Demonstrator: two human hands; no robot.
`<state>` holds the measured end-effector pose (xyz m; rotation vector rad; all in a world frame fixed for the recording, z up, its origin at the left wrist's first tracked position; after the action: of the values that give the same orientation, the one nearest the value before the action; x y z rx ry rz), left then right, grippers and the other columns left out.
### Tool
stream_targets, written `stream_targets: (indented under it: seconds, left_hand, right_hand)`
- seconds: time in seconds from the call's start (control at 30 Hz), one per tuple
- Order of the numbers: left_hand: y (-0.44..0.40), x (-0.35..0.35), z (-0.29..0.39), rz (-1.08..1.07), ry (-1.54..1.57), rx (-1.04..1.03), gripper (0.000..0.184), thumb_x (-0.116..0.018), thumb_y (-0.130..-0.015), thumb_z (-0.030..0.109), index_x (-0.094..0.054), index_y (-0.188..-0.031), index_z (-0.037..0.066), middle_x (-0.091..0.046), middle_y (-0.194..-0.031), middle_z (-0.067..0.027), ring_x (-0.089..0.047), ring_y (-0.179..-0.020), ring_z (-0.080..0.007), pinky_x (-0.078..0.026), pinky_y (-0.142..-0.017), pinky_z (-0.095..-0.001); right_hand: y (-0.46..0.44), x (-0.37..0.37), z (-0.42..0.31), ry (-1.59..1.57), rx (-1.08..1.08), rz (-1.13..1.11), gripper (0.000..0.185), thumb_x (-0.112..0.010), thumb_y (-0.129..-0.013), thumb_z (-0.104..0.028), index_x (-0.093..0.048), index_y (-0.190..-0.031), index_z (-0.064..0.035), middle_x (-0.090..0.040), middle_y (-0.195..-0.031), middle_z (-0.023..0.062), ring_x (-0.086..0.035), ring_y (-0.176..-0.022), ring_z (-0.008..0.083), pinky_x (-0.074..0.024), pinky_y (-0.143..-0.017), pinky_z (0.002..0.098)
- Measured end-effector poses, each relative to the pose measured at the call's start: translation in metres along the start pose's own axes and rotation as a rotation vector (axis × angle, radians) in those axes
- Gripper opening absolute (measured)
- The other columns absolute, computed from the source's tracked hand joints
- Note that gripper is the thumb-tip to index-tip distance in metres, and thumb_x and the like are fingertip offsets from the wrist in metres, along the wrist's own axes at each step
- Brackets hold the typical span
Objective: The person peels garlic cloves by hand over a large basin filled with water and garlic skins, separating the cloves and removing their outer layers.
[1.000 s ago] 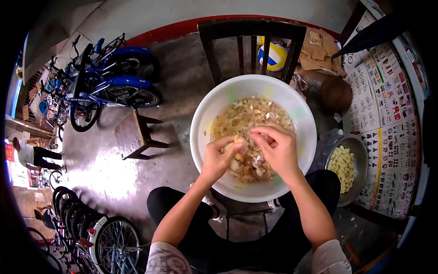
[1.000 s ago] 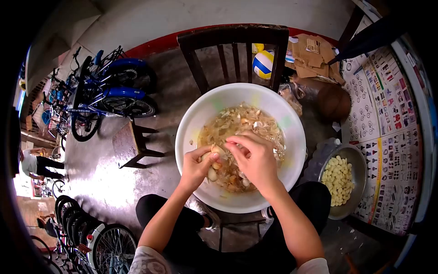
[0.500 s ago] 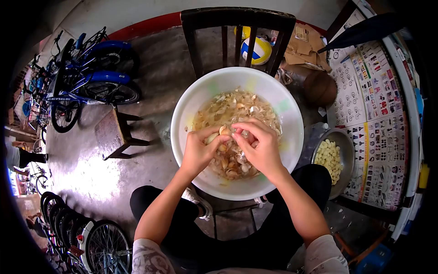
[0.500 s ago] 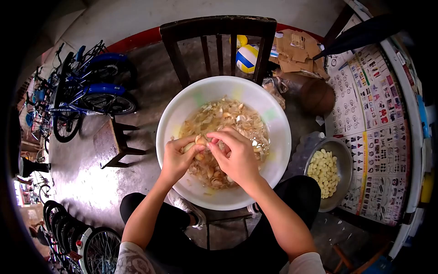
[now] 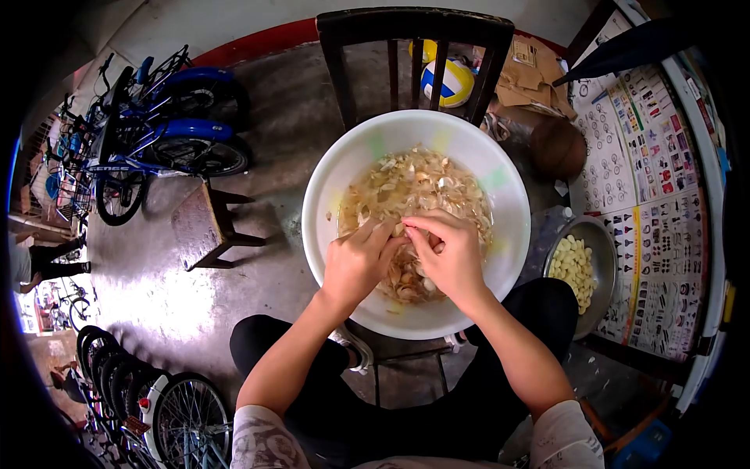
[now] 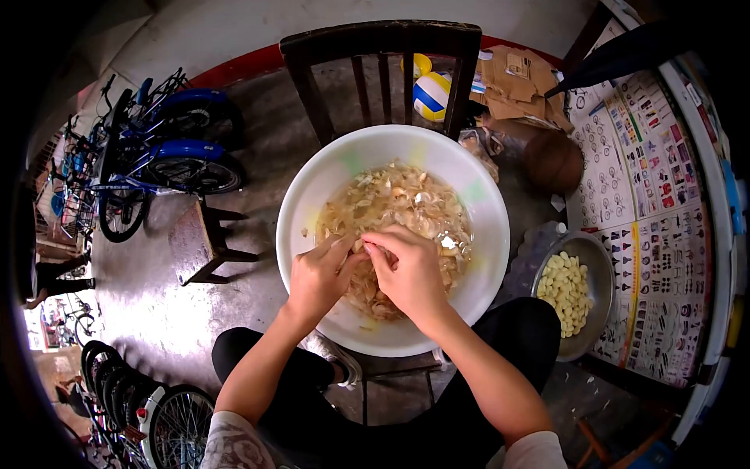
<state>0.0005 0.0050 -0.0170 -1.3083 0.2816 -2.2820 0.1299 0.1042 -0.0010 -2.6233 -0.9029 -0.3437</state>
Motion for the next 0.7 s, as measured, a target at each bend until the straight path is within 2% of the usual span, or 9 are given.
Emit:
stream_targets:
  seconds: [0.1,0.17,0.3,0.37,0.4,0.47,0.6,0.67,0.7]
  left_hand:
    - [-0.001,0.001,0.002,-0.059,0.034,0.053,0.026,-0.075,-0.079,0.013,-0.066,-0.102,0.003,-0.069,-0.090,-0.0112,-0.067,-0.067,-0.0310,-0.053,-0.057,-0.0371]
    - [-0.003,0.000,0.002,-0.065,0.110,0.070,0.028,-0.075,-0.079,0.019,-0.068,-0.101,0.003,-0.068,-0.083,-0.0138,-0.066,-0.066,-0.0326,-0.052,-0.056,-0.0375]
    - [-0.004,0.001,-0.002,-0.101,0.290,0.108,0.029,-0.076,-0.079,0.017,-0.068,-0.102,0.001,-0.069,-0.084,-0.0172,-0.066,-0.068,-0.0338,-0.052,-0.061,-0.0371]
    - [-0.006,0.003,-0.003,-0.136,0.440,0.176,0.024,-0.075,-0.080,0.011,-0.069,-0.100,-0.001,-0.068,-0.080,-0.0156,-0.063,-0.064,-0.0229,-0.049,-0.062,-0.0298]
    - [-0.007,0.005,-0.002,-0.135,0.441,0.174,0.024,-0.075,-0.080,0.011,-0.069,-0.100,-0.001,-0.068,-0.080,-0.0156,-0.063,-0.064,-0.0229,-0.049,-0.062,-0.0298]
    - [-0.011,0.008,-0.002,-0.202,0.554,0.237,0.021,-0.073,-0.082,0.010,-0.070,-0.099,-0.002,-0.070,-0.082,-0.0136,-0.063,-0.068,-0.0153,-0.049,-0.066,-0.0284]
    - [-0.011,0.005,-0.011,-0.217,0.662,0.318,0.026,-0.074,-0.083,0.013,-0.069,-0.103,-0.003,-0.072,-0.083,-0.0120,-0.065,-0.071,-0.0161,-0.052,-0.069,-0.0320]
    - [-0.012,0.008,-0.016,-0.375,0.760,0.347,0.026,-0.072,-0.086,0.015,-0.069,-0.105,-0.003,-0.072,-0.082,-0.0077,-0.064,-0.071,-0.0116,-0.052,-0.066,-0.0299]
    - [-0.014,0.012,-0.015,-0.375,0.758,0.346,0.026,-0.072,-0.086,0.015,-0.069,-0.105,-0.003,-0.072,-0.082,-0.0077,-0.064,-0.071,-0.0116,-0.052,-0.066,-0.0299]
  right_hand:
    - [-0.001,0.002,0.000,0.085,0.083,-0.022,0.014,-0.068,-0.082,0.002,-0.068,-0.095,0.0024,-0.069,-0.088,0.0112,-0.064,-0.058,0.0183,-0.0492,-0.052,0.0288]
    - [-0.003,0.004,-0.003,0.046,0.053,-0.015,0.020,-0.069,-0.080,0.005,-0.069,-0.099,0.0000,-0.069,-0.082,0.0065,-0.051,-0.050,0.0067,-0.0386,-0.046,0.0228]
    - [-0.001,0.012,0.002,-0.003,-0.078,-0.068,0.018,-0.068,-0.083,0.003,-0.069,-0.100,-0.0006,-0.068,-0.079,0.0037,-0.050,-0.050,0.0056,-0.0384,-0.046,0.0226]
    - [0.001,0.013,0.011,-0.121,-0.276,-0.172,0.012,-0.067,-0.087,-0.001,-0.069,-0.099,-0.0010,-0.067,-0.076,0.0006,-0.052,-0.052,0.0046,-0.0407,-0.047,0.0213]
    - [0.002,0.012,0.010,-0.120,-0.274,-0.170,0.012,-0.067,-0.087,-0.001,-0.069,-0.099,-0.0010,-0.067,-0.076,0.0006,-0.052,-0.052,0.0046,-0.0407,-0.047,0.0213]
    - [0.002,0.010,0.009,-0.338,-0.369,-0.145,0.012,-0.064,-0.089,-0.003,-0.069,-0.099,-0.0002,-0.066,-0.084,0.0033,-0.054,-0.057,0.0048,-0.0440,-0.049,0.0208]
    - [-0.003,0.012,0.002,-0.348,-0.317,-0.146,0.013,-0.063,-0.091,-0.005,-0.070,-0.101,0.0005,-0.065,-0.087,0.0025,-0.056,-0.058,0.0055,-0.0447,-0.050,0.0202]
    - [-0.003,0.013,0.000,-0.360,-0.391,-0.184,0.015,-0.063,-0.092,-0.006,-0.070,-0.102,0.0017,-0.065,-0.091,0.0034,-0.057,-0.059,0.0060,-0.0454,-0.051,0.0199]
    - [-0.003,0.013,0.001,-0.362,-0.389,-0.183,0.015,-0.063,-0.092,-0.006,-0.070,-0.102,0.0017,-0.065,-0.091,0.0034,-0.057,-0.059,0.0060,-0.0454,-0.051,0.0199]
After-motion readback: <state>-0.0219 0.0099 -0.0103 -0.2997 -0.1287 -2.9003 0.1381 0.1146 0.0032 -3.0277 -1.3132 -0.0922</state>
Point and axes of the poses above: each hand's wrist, its own y-axis away from the middle knuckle, its own x-axis out of the back of the hand, z = x × y, the point moved 1 cm from there along -y, towards the middle knuckle
